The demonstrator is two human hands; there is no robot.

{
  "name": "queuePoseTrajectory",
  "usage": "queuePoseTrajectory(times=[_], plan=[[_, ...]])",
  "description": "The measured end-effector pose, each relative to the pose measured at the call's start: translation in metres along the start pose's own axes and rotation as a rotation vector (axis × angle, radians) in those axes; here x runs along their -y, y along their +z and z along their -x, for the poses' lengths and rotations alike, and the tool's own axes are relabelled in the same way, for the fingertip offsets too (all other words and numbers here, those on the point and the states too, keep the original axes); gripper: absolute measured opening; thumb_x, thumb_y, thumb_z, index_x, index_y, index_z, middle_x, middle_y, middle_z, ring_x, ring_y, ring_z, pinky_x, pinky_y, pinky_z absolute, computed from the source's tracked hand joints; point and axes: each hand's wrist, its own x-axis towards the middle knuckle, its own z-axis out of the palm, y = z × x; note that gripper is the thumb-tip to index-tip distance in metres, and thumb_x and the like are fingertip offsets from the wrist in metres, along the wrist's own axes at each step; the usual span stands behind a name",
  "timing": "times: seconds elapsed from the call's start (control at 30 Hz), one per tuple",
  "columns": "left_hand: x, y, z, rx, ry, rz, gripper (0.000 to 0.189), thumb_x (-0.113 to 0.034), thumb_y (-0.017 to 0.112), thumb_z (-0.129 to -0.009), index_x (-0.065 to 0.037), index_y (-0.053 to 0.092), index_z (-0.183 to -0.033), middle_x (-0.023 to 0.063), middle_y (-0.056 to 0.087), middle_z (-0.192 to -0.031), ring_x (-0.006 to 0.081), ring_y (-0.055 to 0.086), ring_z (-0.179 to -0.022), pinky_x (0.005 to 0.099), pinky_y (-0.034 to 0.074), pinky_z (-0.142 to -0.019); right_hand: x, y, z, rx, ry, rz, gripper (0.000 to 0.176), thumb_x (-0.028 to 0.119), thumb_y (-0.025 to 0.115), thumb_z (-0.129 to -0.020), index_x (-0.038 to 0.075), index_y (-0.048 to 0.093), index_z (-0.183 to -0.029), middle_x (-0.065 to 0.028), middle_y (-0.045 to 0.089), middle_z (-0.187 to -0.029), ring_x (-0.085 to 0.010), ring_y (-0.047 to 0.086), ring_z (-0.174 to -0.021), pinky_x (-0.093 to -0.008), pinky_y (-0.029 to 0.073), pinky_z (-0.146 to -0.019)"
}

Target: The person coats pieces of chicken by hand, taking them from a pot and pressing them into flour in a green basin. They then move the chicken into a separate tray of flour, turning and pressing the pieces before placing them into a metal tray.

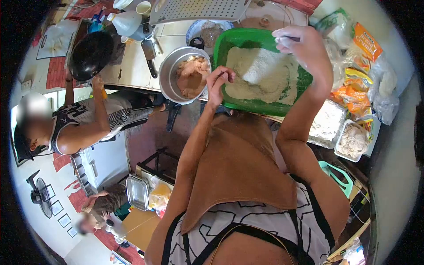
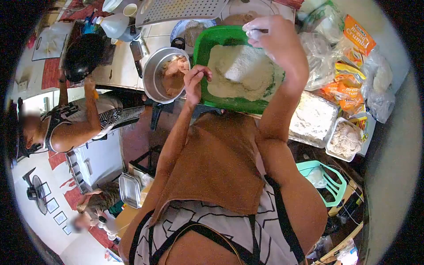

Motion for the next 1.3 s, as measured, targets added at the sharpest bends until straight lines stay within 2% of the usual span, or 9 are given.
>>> queuePoseTrajectory(times=[0.2, 0.4, 0.53, 0.7, 0.8, 0.87, 0.93, 1.03, 1.3], plan=[[-0.003, 0.003, 0.002, -0.016, 0.006, 0.032, 0.026, -0.017, 0.05, -0.094, 0.006, 0.061, -0.097, 0.0126, 0.062, -0.092, 0.0197, 0.059, -0.085, 0.033, 0.047, -0.073, 0.024, -0.029, 0.019, -0.486, -0.037, -0.012, 0.026, 0.004, 0.065, -0.088, -0.003, 0.069, -0.112, -0.0101, 0.072, -0.097, -0.014, 0.068, -0.082, -0.0274, 0.055, -0.078], [0.0, -0.001, 0.0, 0.002, 0.007, 0.026, 0.028, -0.019, 0.051, -0.093, 0.006, 0.061, -0.1, 0.0125, 0.062, -0.093, 0.0199, 0.058, -0.085, 0.0332, 0.047, -0.074, -0.1, 0.019, -0.011, 0.172, -0.096, 0.317, 0.035, 0.018, 0.066, -0.087, 0.004, 0.067, -0.119, -0.018, 0.071, -0.107, -0.0296, 0.07, -0.093, -0.0365, 0.054, -0.084], [0.002, 0.0, 0.002, -0.015, 0.024, 0.033, 0.027, -0.018, 0.05, -0.094, 0.006, 0.061, -0.1, 0.0132, 0.063, -0.094, 0.0201, 0.059, -0.084, 0.033, 0.047, -0.074, -0.15, 0.038, -0.005, 0.247, 0.102, 0.571, 0.04, 0.015, 0.065, -0.088, 0.003, 0.061, -0.126, -0.0218, 0.069, -0.108, -0.0352, 0.066, -0.099, -0.0397, 0.052, -0.088], [0.002, -0.001, 0.001, 0.01, 0.05, 0.018, 0.026, -0.017, 0.049, -0.094, 0.006, 0.06, -0.101, 0.0136, 0.063, -0.094, 0.0204, 0.059, -0.084, 0.0336, 0.047, -0.074, -0.196, 0.105, -0.019, 0.264, -0.065, 0.62, 0.043, 0.029, 0.062, -0.089, -0.002, 0.063, -0.118, -0.0253, 0.063, -0.118, -0.0404, 0.06, -0.11, -0.047, 0.045, -0.099], [0.004, 0.002, 0.002, -0.012, 0.026, 0.056, 0.026, -0.018, 0.05, -0.095, 0.006, 0.06, -0.1, 0.0134, 0.063, -0.093, 0.0206, 0.059, -0.083, 0.034, 0.047, -0.074, -0.247, 0.158, -0.02, 0.418, -0.153, 0.898, 0.035, 0.028, 0.059, -0.09, -0.003, 0.068, -0.104, -0.0208, 0.069, -0.101, -0.0374, 0.063, -0.105, -0.046, 0.051, -0.088], [0.003, 0.001, 0.001, -0.016, 0.048, 0.039, 0.027, -0.019, 0.051, -0.094, 0.005, 0.061, -0.099, 0.0132, 0.063, -0.092, 0.0205, 0.059, -0.082, 0.0335, 0.047, -0.074, -0.256, 0.18, -0.012, 0.297, -0.636, 1.066, 0.032, 0.028, 0.058, -0.09, -0.001, 0.07, -0.097, -0.0201, 0.07, -0.093, -0.0362, 0.064, -0.104, -0.0475, 0.052, -0.088], [0.003, 0.0, 0.0, -0.023, 0.056, 0.036, 0.027, -0.019, 0.051, -0.094, 0.005, 0.061, -0.099, 0.013, 0.063, -0.093, 0.0204, 0.059, -0.081, 0.0332, 0.047, -0.074, -0.247, 0.182, -0.007, 0.41, -0.507, 0.937, 0.03, 0.025, 0.06, -0.087, -0.001, 0.071, -0.098, -0.0215, 0.067, -0.108, -0.0383, 0.064, -0.104, -0.0507, 0.051, -0.089], [0.006, -0.002, 0.002, -0.038, 0.048, 0.03, 0.027, -0.02, 0.051, -0.094, 0.005, 0.06, -0.1, 0.0127, 0.063, -0.093, 0.0204, 0.059, -0.081, 0.0327, 0.047, -0.074, -0.229, 0.171, -0.002, 0.178, -0.753, 0.83, 0.033, 0.021, 0.061, -0.083, 0.0, 0.07, -0.107, -0.0213, 0.057, -0.131, -0.0414, 0.059, -0.113, -0.0537, 0.046, -0.097], [0.003, 0.0, 0.002, -0.04, 0.039, 0.028, 0.026, -0.021, 0.052, -0.094, 0.003, 0.061, -0.102, 0.0142, 0.064, -0.096, 0.0209, 0.061, -0.085, 0.0334, 0.048, -0.075, -0.202, 0.188, -0.047, 0.25, -0.017, 0.875, 0.071, 0.024, 0.068, -0.077, 0.008, 0.046, -0.143, -0.0292, 0.034, -0.15, -0.0417, 0.037, -0.137, -0.0608, 0.038, -0.104]])
